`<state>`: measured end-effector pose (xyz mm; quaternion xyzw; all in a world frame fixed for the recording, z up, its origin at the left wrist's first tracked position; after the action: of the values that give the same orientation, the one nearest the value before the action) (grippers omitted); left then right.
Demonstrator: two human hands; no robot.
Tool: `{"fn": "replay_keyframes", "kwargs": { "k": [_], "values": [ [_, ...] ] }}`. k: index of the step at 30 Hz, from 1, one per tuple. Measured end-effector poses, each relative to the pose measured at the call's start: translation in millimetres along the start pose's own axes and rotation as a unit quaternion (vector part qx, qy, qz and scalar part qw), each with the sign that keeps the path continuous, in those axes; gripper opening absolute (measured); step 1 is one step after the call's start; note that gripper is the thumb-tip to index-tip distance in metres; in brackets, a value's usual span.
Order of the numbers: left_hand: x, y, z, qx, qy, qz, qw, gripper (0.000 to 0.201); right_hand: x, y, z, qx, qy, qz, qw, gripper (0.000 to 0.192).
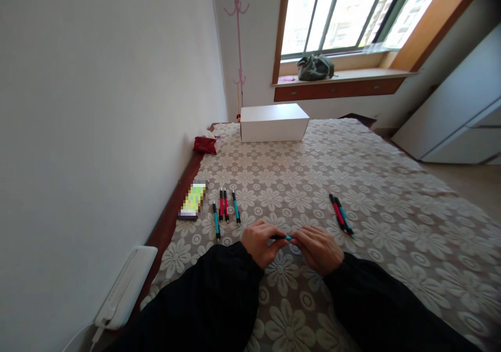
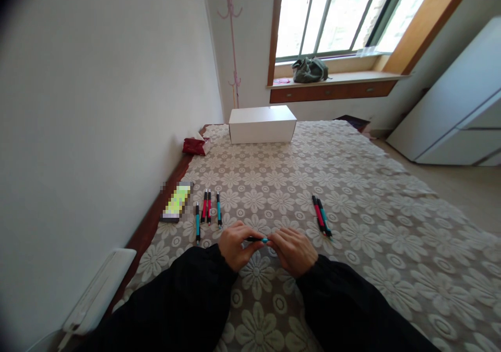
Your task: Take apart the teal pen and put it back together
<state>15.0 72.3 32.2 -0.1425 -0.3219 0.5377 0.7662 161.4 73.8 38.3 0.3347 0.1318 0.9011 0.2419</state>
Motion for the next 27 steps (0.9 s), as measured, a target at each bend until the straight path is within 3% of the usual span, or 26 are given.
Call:
{"fn": "replay_keyframes", "kwargs": {
  "k": [6,15,22,27],
  "values": [
    [-0.5,2.3,5.5,0.035,-0.001,0.045,0.998,0.017,-0.1,-1.8,1.8,0.018,-0.01,-0.016,1.0,0.021],
    [-1.1,-4.0,-0.9,0.018,-0.003,-0.03,0.999,0.017,-1.0,-1.0,-4.6,0.028,0.016,-0.016,0.999,0.031],
    [-0.5,1.4,1.9,0.036,-0.001,0.018,0.999,0.014,-0.8,-3.7,0.7,0.009,-0.007,-0.017,1.0,0.024],
    [-0.3,-1.9,-0.5,0.051,-0.005,-0.029,0.998,0.016,-1.6,-2.9,-6.4,0.001,0.029,-0.007,1.0,0.033]
  ]
}}
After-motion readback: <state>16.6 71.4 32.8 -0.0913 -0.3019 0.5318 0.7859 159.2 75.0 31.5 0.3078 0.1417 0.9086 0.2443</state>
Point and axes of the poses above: each hand's wrist, its own x-axis towards the middle knuckle, its own z-axis out of the back of the hand, y = z × x, the point moved 8 cm from there along x, towards the middle knuckle, and after that the axes turned 15 degrees about x, right-handed, at the moved point
